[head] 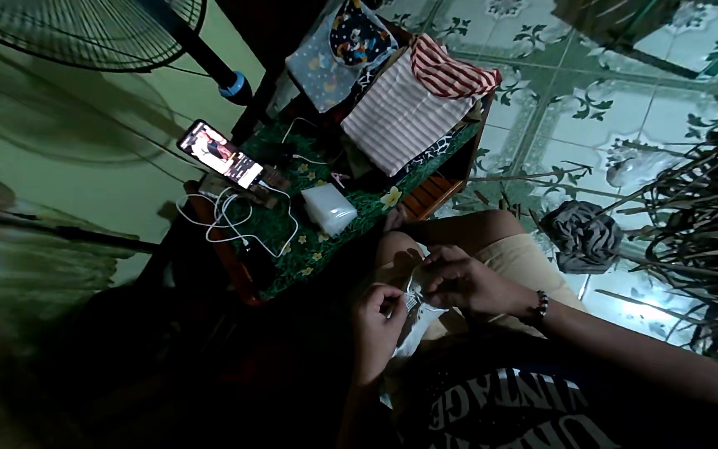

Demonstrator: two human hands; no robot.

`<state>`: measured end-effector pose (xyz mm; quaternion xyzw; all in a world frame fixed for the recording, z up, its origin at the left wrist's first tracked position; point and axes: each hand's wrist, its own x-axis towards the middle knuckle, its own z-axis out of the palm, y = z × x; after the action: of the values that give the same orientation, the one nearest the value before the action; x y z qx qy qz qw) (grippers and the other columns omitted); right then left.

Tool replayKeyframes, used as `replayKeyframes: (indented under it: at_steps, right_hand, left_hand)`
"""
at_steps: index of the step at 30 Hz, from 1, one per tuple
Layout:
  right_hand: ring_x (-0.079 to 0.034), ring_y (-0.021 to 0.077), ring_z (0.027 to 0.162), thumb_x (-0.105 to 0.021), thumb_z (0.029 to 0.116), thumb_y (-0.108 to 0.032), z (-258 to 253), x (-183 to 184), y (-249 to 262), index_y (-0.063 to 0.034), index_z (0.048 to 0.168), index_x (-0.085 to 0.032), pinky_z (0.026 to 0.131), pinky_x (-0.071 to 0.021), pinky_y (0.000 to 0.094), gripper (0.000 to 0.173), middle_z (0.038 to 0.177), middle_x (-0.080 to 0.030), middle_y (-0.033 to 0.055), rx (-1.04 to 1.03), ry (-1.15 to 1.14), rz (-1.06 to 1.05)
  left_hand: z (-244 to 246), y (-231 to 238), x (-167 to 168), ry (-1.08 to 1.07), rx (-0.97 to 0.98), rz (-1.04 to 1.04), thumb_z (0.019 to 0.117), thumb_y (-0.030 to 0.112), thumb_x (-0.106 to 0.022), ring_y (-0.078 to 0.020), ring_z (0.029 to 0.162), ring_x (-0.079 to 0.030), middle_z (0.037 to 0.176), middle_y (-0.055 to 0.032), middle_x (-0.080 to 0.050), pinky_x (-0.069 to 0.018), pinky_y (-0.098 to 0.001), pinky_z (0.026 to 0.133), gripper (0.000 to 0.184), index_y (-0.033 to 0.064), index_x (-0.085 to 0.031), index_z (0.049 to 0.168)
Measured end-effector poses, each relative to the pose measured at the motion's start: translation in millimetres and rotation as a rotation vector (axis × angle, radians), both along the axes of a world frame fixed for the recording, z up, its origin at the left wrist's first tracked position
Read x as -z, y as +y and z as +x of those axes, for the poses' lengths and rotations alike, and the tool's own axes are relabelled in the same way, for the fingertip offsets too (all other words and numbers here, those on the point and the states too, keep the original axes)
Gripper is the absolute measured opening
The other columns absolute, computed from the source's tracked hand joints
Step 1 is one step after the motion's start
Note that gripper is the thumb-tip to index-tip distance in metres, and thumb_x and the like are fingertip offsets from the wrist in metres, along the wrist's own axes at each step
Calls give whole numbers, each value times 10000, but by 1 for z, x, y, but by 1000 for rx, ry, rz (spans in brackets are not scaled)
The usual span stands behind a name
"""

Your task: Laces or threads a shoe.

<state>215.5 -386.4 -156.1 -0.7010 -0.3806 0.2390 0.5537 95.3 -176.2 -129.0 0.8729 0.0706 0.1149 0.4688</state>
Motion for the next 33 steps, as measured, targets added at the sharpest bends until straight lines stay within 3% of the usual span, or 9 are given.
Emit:
replayKeyframes:
  at_steps: [7, 13, 24, 28, 33]
  right_hand:
    - [-413, 279, 1422, -757, 909, -297, -6, -3, 12, -90, 937, -790, 1175, -360, 461, 212, 1386, -590, 132, 40, -53, -45]
    - [-421, 220, 1407, -762, 901, -237, -5, -1, 11, -64, 887, -772, 1158, -379, 389, 173, 1387, -587, 114, 28, 60, 39]
    - [-445, 187, 1379, -730, 919, -232, -4, -4, 10, -45, 892, -755, 1125, -402, 346, 190, 1414, -566, 118, 28, 109, -23]
    - [-447, 190, 1395, -738, 916, -209, -3, -1, 9, -34, 910, -754, 1129, -420, 341, 176, 1432, -561, 127, 26, 125, -30]
    - [-438, 190, 1408, -743, 911, -195, -2, -2, 8, -37, 918, -758, 1136, -419, 337, 159, 1426, -565, 127, 13, 130, -29]
  left_hand:
    - [1, -1, 3, -43, 4, -7, 889, 65, -694, -79, 877, -684, 949, -61, -709, -591, -223, 756, 70, 20, -731, 928]
    - [-1, 0, 6, -52, 10, -26, 893, 75, -704, -83, 879, -685, 960, -59, -709, -596, -231, 758, 75, 23, -732, 941]
    - [1, -4, 6, -48, 7, 24, 898, 77, -705, -73, 871, -681, 963, -60, -706, -595, -225, 763, 87, 24, -727, 962]
    - [0, -3, 6, -91, 71, 57, 895, 67, -687, -128, 1012, -657, 1060, -100, -677, -577, -266, 878, 92, 31, -744, 958]
    - [-1, -3, 2, -36, 187, 161, 927, 131, -688, -230, 1248, -565, 1313, -136, -616, -506, -379, 1038, 133, 164, -800, 993]
